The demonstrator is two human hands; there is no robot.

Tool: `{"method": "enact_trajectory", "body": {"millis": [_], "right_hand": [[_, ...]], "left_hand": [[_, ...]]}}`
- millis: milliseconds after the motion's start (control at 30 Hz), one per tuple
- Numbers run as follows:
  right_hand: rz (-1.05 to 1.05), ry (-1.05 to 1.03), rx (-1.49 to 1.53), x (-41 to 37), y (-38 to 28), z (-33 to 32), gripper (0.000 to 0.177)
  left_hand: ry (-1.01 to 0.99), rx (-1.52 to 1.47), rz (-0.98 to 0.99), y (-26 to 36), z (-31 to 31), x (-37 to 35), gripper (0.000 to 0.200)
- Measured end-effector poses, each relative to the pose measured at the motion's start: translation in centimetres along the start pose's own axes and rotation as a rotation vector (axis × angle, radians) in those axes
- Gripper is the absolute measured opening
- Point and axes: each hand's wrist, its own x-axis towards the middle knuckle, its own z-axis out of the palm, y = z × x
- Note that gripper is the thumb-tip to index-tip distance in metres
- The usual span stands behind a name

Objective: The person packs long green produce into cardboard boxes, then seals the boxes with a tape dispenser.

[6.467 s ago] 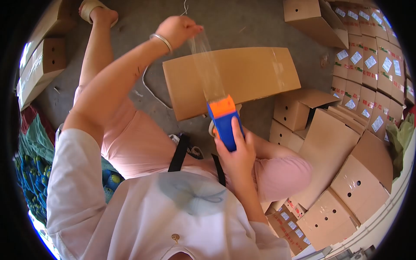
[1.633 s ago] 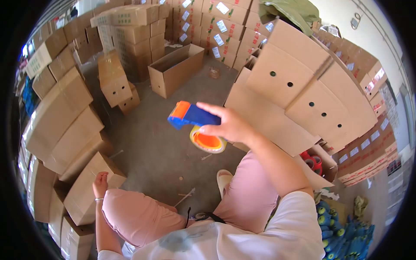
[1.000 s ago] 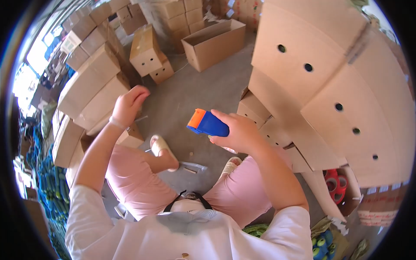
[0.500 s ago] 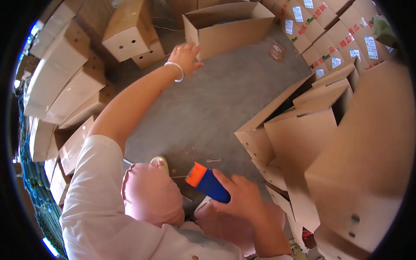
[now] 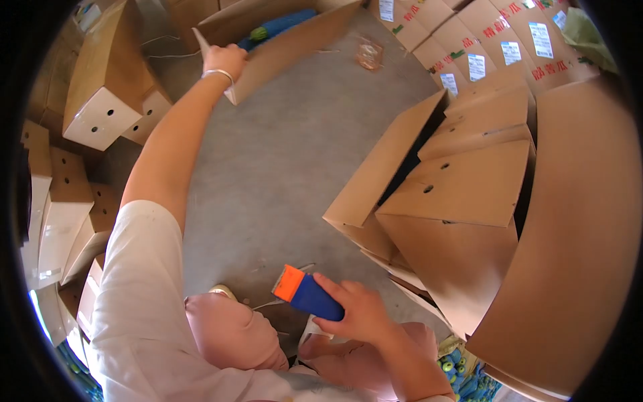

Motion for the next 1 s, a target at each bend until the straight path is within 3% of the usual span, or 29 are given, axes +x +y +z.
{"method": "enact_trajectory", "body": {"millis": [67,200,267,300,333,533,600,733,800,867,933,1000], "right_hand": [[0.047,0.006,0.025,1.3,0.3,-0.2,0.077],[-0.037,0.047,0.046,3.9,1.6,-0.3,0.078],[-0.087,0.06,0.104,5.1,1.4,-0.7,0.077],[-0.158,0.068,0.119,6.0,0.9,-0.8,0.075],[-0.174,0.036,0.127,6.5,0.7,-1.0,0.075],[-0.416,0.154,0.301,6.6,0.0,0.0,0.076],[-0.387,0.113,0.327,5.9,-0.7,-0.6,0.076],[-0.245,0.075,0.658,2.9,-1.1,-0.6,0.085],[-0.235,0.167,0.793,1.1,-1.4,-1.4,0.084],[-0.231,0.277,0.859,0.2,-1.5,-2.5,0.076],[-0.194,0.366,0.624,1.0,-0.7,-3.3,0.07],[-0.275,0.365,0.409,3.9,0.8,-3.8,0.063]], "left_hand": [[0.068,0.009,0.098,0.3,1.7,-1.8,0.019],[0.152,-0.183,0.147,-1.5,0.4,-13.0,0.011],[0.079,-0.231,0.182,-3.3,-0.2,-20.5,0.01],[0.021,-0.325,0.206,-4.8,-1.1,-28.5,0.008],[0.12,-0.41,0.193,-5.6,-1.4,-33.0,0.011],[-0.112,-0.499,-0.048,-8.3,-7.4,-53.9,0.01],[-0.174,-0.403,-0.13,-9.2,-7.4,-59.9,0.01],[-0.139,-0.367,-0.207,-10.2,-7.4,-65.7,0.009],[0.171,-0.617,-0.432,-11.3,-7.4,-65.7,0.009],[0.231,-0.691,-0.889,-12.9,-4.6,-65.4,0.015],[-0.172,-0.831,-0.989,-16.6,0.1,-65.0,0.026],[-0.131,-0.763,-0.887,-15.9,0.7,-62.7,0.028]]}}
